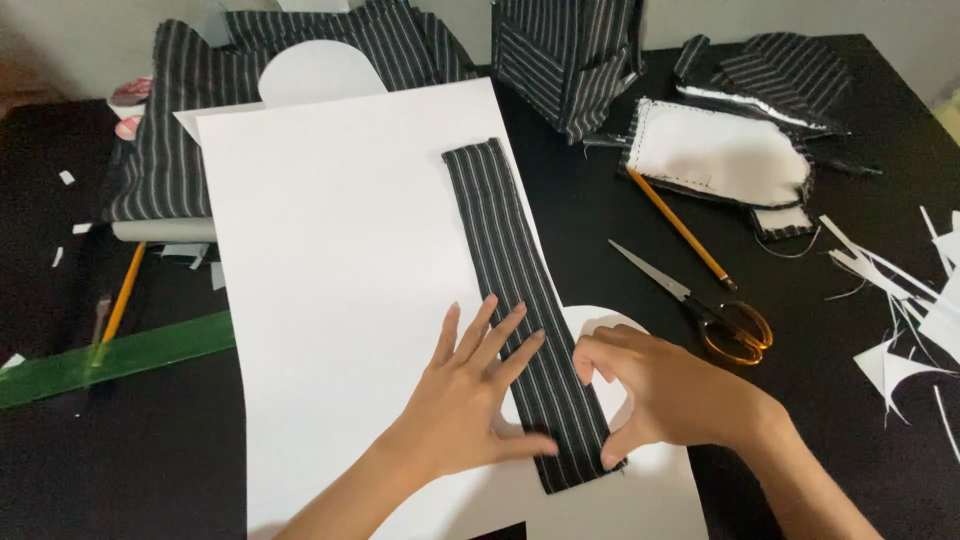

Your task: Measuring, marking, and cutting paper and fabric to create patterns for leather goods.

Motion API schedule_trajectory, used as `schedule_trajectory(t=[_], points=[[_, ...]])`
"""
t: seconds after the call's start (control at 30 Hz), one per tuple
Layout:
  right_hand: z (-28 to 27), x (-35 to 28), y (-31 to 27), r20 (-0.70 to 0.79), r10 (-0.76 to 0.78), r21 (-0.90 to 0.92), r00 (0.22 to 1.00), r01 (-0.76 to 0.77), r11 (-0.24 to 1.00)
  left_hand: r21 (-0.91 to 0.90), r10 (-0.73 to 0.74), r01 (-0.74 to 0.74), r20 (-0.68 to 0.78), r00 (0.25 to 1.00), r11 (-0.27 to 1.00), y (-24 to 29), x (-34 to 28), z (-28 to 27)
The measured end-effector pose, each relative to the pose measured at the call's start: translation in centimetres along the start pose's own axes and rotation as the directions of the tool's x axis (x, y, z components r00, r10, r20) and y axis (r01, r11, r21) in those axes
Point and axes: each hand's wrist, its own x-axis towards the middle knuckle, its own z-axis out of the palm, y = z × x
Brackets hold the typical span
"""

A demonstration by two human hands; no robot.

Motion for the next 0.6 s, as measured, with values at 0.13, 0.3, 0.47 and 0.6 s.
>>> schedule_trajectory(t=[0.13, 0.3, 0.47, 0.6], points=[[0.9, 0.0, 1.1, -0.029, -0.154, -0.102, 0.988, 0.150, 0.983, -0.066, -0.023, 0.027, 0.064, 0.998, 0.997, 0.6, 0.3, -0.7], [1.5, 0.0, 1.5, -0.050, -0.216, -0.187, 0.975, 0.203, 0.961, -0.107, 0.021, -0.018, 0.026, 0.999, 0.994, 0.6, 0.3, -0.7], [1.4, 0.0, 1.3, -0.015, -0.173, -0.186, 0.985, 0.167, 0.968, -0.156, 0.013, -0.011, 0.011, 1.000, 0.988, 0.7, 0.4, -0.9], [1.6, 0.1, 1.7, -0.031, -0.204, -0.170, 0.978, 0.196, 0.966, -0.156, -0.001, 0.010, 0.057, 0.998, 0.988, 0.7, 0.5, -1.0]])
